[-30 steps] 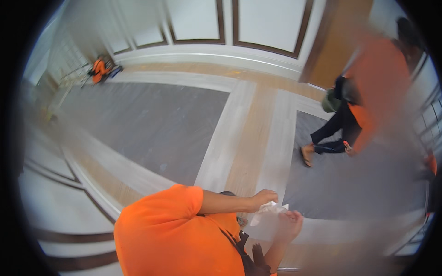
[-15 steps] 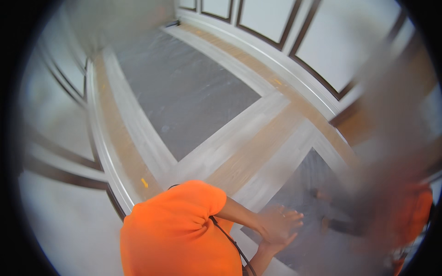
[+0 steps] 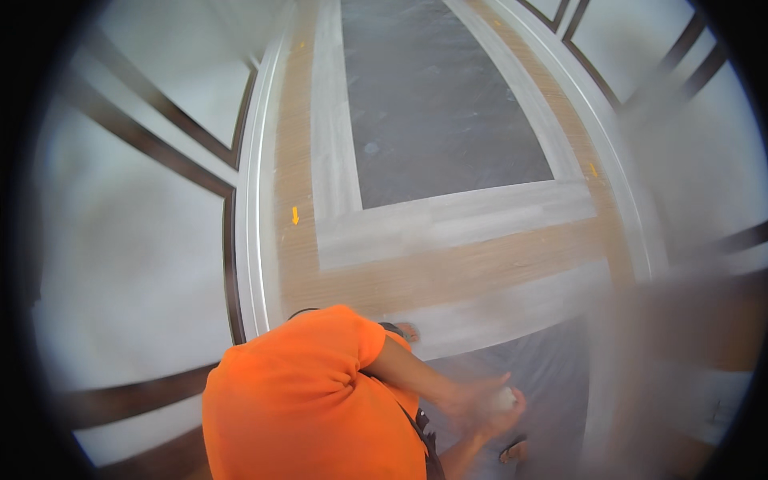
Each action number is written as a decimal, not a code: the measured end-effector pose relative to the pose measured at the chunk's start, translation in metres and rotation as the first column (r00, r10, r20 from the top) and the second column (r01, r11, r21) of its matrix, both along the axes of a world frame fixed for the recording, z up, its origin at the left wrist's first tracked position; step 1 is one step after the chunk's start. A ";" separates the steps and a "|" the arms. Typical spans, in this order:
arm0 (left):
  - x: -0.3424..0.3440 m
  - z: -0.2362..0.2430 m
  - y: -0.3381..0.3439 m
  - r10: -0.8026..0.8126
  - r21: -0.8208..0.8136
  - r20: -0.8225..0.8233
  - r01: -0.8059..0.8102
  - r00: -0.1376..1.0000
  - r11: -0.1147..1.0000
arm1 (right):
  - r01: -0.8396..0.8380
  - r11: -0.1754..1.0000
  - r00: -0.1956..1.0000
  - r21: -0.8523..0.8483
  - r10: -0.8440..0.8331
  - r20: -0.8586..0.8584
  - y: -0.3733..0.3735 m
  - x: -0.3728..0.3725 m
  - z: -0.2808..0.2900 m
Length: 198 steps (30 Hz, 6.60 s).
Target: The person installs a white cable along a wall baseboard in a hallway. They use a yellow utility knife to cut the cable and a white cloth to wipe the surface. The person also secures the cable using white tape and clips.
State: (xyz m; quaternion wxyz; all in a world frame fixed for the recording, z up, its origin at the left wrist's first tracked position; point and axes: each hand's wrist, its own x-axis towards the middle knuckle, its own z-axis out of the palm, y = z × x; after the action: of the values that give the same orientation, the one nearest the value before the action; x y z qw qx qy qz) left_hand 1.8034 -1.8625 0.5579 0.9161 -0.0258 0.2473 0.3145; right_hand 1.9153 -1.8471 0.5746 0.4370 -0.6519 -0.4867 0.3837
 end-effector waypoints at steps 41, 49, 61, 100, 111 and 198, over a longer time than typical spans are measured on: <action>0.863 -0.086 0.270 -0.545 0.515 -0.602 0.806 0.583 0.292 | 0.197 -0.393 -0.402 -0.898 -0.868 0.292 -0.246 0.468 -0.228; 1.059 -0.060 0.207 -0.656 0.512 -0.596 0.848 0.464 0.136 | 0.262 -0.222 -0.515 -0.939 -0.855 0.059 -0.166 0.541 -0.301; 1.244 -0.079 0.188 -0.588 0.281 -0.602 0.832 0.540 0.477 | 0.730 -0.062 0.277 -0.681 -0.883 0.378 -0.289 0.970 -0.358; 1.995 -0.195 -0.247 0.082 -0.421 -0.897 0.895 -0.435 0.144 | 0.711 -0.105 -0.235 -0.695 -0.967 -0.094 -0.894 2.051 -0.269; 2.325 -0.165 -0.344 0.018 -0.235 -0.972 0.955 -0.236 -0.181 | 0.602 -0.058 -0.277 -0.797 -0.950 -0.140 -0.928 2.199 -0.225; 3.702 -0.069 -1.280 0.040 -0.076 -0.995 0.432 -0.093 -0.899 | 0.458 -0.285 -0.709 -0.842 -0.689 -0.152 -1.496 3.310 -0.124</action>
State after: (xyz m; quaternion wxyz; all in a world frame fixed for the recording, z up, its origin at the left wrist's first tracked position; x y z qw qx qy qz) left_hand 5.5053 -3.1425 0.4888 0.3236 0.8341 0.0089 -0.4466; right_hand 5.2248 -3.3434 0.4508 0.6147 -0.4916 0.5951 0.1622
